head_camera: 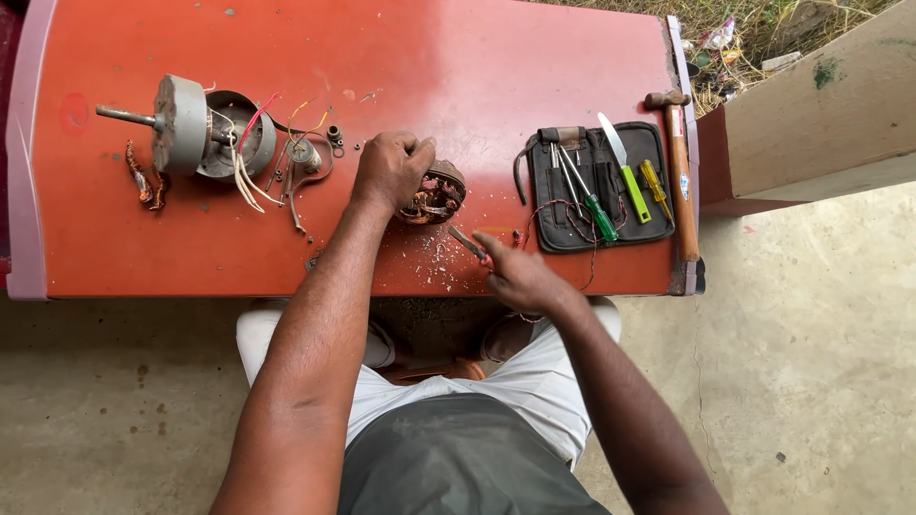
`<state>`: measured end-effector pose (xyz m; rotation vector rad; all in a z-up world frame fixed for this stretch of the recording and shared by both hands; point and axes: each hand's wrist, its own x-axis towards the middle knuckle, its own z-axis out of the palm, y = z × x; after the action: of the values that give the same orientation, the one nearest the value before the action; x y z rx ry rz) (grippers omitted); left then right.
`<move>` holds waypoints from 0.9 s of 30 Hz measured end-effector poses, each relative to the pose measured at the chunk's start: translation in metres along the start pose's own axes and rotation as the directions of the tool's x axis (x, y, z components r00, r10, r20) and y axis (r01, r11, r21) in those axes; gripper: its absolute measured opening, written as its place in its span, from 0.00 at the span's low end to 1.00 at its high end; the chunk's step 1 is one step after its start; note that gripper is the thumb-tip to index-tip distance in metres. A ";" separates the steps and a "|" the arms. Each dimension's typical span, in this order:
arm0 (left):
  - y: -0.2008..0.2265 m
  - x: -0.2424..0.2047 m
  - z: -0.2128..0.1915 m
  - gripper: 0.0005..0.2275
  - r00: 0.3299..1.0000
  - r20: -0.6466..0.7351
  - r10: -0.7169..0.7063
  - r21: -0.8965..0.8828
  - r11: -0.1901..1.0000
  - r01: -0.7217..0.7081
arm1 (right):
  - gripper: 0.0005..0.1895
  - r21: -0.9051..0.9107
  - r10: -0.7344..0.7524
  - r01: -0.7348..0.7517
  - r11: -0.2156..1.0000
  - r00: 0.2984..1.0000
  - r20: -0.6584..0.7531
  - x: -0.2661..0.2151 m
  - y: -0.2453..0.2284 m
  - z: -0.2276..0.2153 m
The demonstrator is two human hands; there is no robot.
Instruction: Repairing an electric motor by manipulating the copper windings of the stator.
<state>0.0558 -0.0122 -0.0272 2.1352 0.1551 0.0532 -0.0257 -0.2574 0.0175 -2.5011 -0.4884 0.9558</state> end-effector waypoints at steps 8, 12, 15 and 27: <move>0.009 -0.007 -0.004 0.20 0.996 0.016 -0.092 -0.001 0.996 0.092 | 0.39 0.344 -0.075 0.100 0.934 0.994 -0.085 0.013 0.023 0.020; 0.006 -0.008 -0.003 0.19 0.996 -0.002 -0.086 -0.015 0.996 0.086 | 0.35 0.250 0.032 -0.006 0.968 0.994 -0.103 0.007 0.004 0.003; -0.003 -0.010 0.001 0.21 0.995 -0.063 -0.079 -0.020 0.997 0.078 | 0.24 0.251 0.184 -0.141 0.958 0.970 -0.157 0.027 0.026 0.018; -0.038 -0.010 0.017 0.24 0.934 -0.303 -0.189 -0.090 0.981 0.169 | 0.16 -0.190 -0.284 0.214 0.958 0.613 -0.737 0.038 -0.050 0.012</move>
<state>0.0445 -0.0078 -0.0683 2.0297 0.5263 0.2839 -0.0161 -0.1944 0.0137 -2.5164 -0.5641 -0.2783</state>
